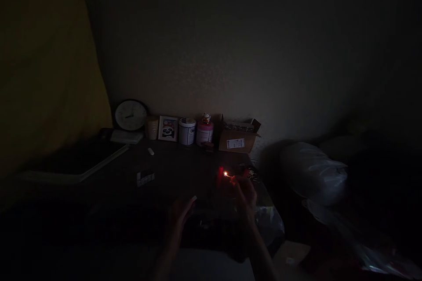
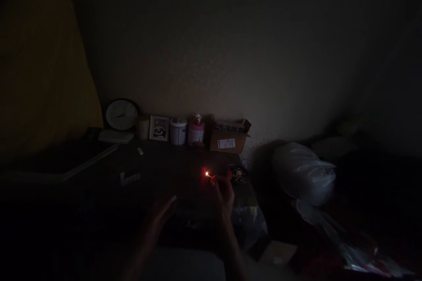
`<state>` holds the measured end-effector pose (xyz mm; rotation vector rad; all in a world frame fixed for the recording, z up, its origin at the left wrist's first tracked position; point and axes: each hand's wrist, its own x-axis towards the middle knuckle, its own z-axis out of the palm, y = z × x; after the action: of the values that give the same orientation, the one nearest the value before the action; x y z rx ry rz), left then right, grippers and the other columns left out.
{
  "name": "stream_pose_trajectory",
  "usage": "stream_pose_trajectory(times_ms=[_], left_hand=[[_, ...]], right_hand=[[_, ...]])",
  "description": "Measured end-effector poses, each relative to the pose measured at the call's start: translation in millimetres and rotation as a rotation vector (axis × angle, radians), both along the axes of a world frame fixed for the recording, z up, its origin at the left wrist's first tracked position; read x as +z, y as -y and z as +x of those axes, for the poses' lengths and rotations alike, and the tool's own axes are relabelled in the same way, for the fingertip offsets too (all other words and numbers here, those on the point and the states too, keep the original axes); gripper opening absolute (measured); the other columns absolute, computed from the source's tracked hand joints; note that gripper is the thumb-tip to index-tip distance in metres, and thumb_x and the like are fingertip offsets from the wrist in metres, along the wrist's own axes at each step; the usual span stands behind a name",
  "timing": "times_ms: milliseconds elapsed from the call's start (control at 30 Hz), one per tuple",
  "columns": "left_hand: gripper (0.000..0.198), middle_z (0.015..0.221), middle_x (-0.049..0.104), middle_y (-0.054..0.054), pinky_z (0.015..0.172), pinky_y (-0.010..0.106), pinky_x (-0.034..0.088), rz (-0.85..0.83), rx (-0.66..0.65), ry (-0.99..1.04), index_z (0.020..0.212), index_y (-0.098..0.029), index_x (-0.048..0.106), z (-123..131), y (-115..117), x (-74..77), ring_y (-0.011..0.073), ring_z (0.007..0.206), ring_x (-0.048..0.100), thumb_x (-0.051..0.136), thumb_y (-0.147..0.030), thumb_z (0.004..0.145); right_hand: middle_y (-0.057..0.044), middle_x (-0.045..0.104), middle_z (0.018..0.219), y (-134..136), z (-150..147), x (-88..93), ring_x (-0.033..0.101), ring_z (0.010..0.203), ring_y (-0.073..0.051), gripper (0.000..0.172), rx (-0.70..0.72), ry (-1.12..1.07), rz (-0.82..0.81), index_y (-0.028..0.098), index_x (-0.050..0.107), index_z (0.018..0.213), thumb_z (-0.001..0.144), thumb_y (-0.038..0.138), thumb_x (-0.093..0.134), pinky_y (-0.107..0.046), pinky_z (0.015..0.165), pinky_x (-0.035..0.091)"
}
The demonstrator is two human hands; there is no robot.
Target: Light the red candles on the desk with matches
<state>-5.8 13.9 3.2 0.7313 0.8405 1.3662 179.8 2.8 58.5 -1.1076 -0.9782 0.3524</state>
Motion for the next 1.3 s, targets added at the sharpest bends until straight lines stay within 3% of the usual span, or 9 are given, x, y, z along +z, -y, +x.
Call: stream_pose_trajectory(times_ms=[700, 1300], left_hand=[[0.039, 0.106, 0.066, 0.008, 0.078, 0.03, 0.049, 0.003, -0.039, -0.03, 0.097, -0.019, 0.066, 0.6, -6.4, -12.0, 0.0233, 0.096, 0.063, 0.073, -0.039, 0.064], [0.041, 0.096, 0.068, 0.008, 0.07, 0.027, 0.049, -0.035, -0.017, -0.004, 0.093, -0.017, 0.066, 1.5, -8.6, -12.7, 0.0208, 0.086, 0.065, 0.077, -0.039, 0.06]], right_hand=[[-0.002, 0.066, 0.074, -6.5, 3.2, 16.8, 0.058, 0.071, -0.018, 0.02, -0.004, 0.068, -0.009, 0.018, 0.066, 0.076, 0.071, 0.037, 0.066, -0.028, 0.065, 0.044], [-0.002, 0.063, 0.072, -12.4, -0.8, 31.2, 0.057, 0.071, -0.018, 0.022, -0.05, 0.141, -0.039, 0.017, 0.065, 0.074, 0.072, 0.039, 0.064, -0.028, 0.062, 0.043]])
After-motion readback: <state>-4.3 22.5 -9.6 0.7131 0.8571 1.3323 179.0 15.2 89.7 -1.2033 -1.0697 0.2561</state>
